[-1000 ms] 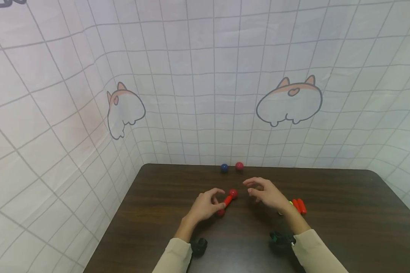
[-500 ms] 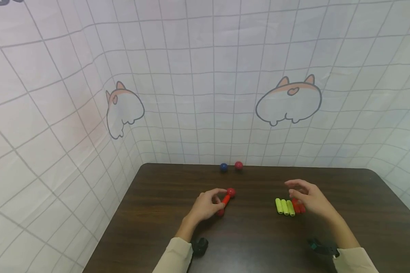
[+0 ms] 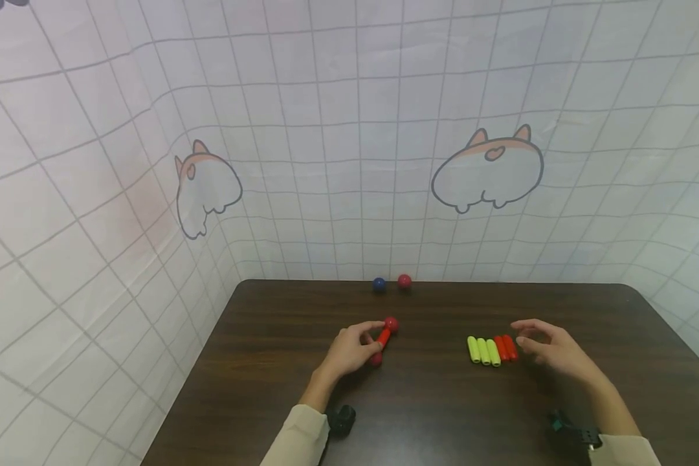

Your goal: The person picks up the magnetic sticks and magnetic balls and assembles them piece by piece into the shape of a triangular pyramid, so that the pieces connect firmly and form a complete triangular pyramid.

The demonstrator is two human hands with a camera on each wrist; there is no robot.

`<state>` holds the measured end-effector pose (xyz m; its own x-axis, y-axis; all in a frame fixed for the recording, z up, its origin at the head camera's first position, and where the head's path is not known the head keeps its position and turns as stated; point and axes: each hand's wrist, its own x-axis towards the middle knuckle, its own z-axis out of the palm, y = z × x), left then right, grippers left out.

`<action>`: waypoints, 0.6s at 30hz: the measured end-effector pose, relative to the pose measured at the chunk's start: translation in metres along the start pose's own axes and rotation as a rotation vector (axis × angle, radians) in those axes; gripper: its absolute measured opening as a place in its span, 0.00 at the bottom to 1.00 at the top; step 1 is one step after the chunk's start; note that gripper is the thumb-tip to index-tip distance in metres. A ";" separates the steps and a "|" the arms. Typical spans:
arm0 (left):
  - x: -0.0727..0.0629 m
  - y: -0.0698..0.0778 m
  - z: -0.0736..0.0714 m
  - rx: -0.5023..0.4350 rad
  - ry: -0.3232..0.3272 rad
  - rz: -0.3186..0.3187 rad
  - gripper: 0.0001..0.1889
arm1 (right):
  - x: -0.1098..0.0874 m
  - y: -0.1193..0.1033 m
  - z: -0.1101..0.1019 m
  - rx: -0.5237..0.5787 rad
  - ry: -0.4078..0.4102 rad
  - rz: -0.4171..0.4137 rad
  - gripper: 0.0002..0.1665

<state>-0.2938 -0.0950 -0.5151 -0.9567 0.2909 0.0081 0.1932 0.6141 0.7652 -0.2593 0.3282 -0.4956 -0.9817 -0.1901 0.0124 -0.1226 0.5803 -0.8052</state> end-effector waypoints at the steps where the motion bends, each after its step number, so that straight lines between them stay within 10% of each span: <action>1: 0.000 0.000 0.000 0.002 0.006 0.002 0.23 | 0.000 0.001 0.002 -0.005 -0.005 0.006 0.25; 18: -0.002 0.004 0.000 0.079 0.012 -0.032 0.25 | 0.004 0.010 0.006 -0.188 0.006 0.006 0.18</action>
<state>-0.2907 -0.0929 -0.5119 -0.9652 0.2615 -0.0076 0.1784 0.6793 0.7119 -0.2633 0.3282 -0.5072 -0.9833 -0.1817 0.0121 -0.1413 0.7195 -0.6800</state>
